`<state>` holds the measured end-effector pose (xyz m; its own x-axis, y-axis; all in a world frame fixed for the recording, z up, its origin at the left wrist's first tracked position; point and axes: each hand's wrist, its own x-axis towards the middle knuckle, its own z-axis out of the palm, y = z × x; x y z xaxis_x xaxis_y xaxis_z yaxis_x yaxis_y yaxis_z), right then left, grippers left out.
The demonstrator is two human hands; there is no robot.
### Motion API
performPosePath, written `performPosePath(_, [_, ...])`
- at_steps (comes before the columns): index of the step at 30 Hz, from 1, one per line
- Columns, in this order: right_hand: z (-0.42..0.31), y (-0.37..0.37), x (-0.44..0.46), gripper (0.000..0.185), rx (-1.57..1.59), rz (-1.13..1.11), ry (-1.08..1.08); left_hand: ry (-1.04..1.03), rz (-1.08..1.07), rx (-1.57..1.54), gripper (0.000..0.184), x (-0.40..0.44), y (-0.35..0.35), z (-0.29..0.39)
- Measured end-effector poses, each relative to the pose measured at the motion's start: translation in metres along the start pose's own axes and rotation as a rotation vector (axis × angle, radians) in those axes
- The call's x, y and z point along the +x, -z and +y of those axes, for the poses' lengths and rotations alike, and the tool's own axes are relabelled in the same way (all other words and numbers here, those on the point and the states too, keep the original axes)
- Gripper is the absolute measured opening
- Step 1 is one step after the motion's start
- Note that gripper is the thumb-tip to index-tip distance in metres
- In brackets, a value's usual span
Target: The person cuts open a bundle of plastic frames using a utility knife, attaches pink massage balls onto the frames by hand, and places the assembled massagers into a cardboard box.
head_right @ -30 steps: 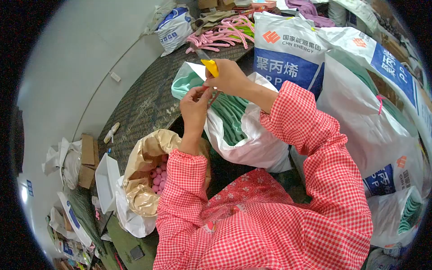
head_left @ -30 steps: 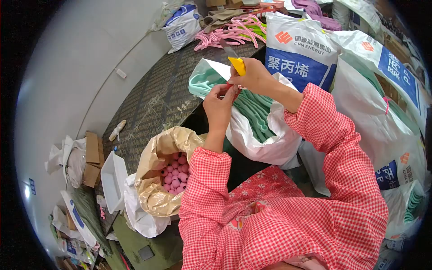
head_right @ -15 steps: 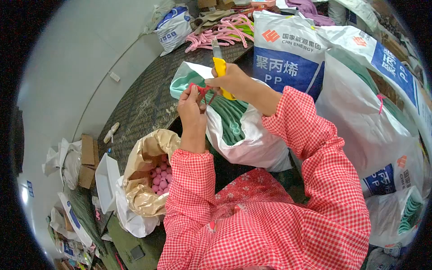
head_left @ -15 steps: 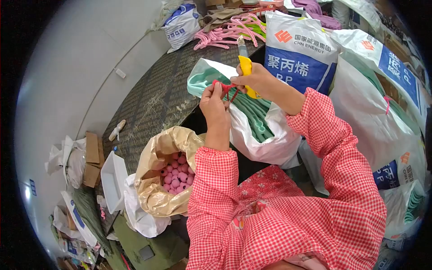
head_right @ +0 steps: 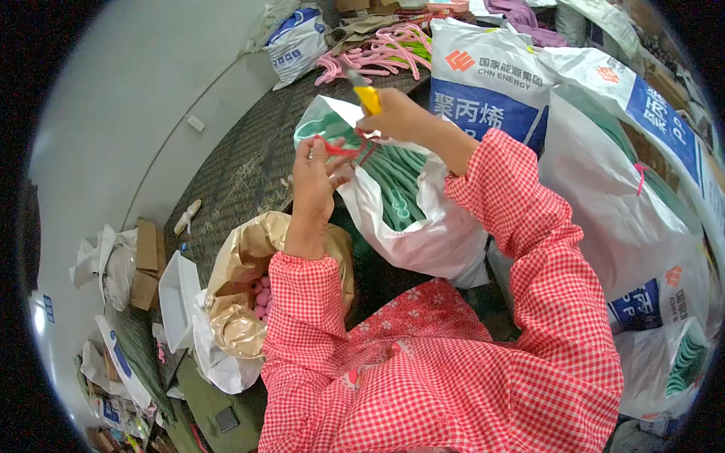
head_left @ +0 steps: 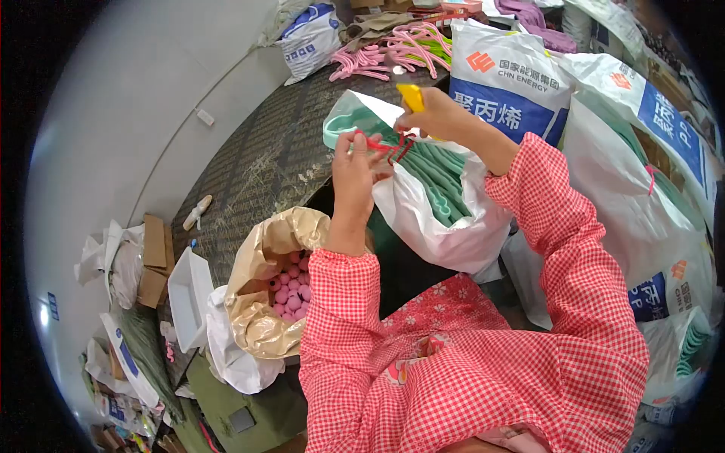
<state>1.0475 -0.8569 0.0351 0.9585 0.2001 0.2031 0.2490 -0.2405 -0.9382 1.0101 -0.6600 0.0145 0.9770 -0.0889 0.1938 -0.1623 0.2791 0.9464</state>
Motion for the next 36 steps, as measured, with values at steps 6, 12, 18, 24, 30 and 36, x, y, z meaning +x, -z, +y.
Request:
performPosePath(6, [0.014,-0.002,-0.003,0.022,-0.657,-0.262,0.293,0.073,-0.020,-0.098,0.021,-0.001,0.004,0.016])
performPosePath(12, [-0.012,0.078,-0.005,0.019,-0.002,0.239,0.072,-0.322,-0.020,1.119,0.028,-0.026,0.034,0.036])
performPosePath(18, [-0.084,0.119,-0.044,0.013,-0.048,0.714,0.601,-0.544,-0.218,1.090,0.040,-0.011,-0.012,0.012])
performPosePath(24, [-0.119,0.039,-0.110,0.013,-0.025,0.088,0.497,-0.370,-0.379,0.019,0.066,-0.069,-0.082,0.044])
performPosePath(30, [-0.114,-0.060,-0.127,0.013,0.176,-0.063,0.200,-0.106,-0.327,0.201,0.022,-0.132,0.012,0.040])
performPosePath(36, [-0.083,-0.182,-0.169,0.023,0.402,-0.397,0.050,0.242,0.115,0.286,0.021,-0.296,0.175,0.081])
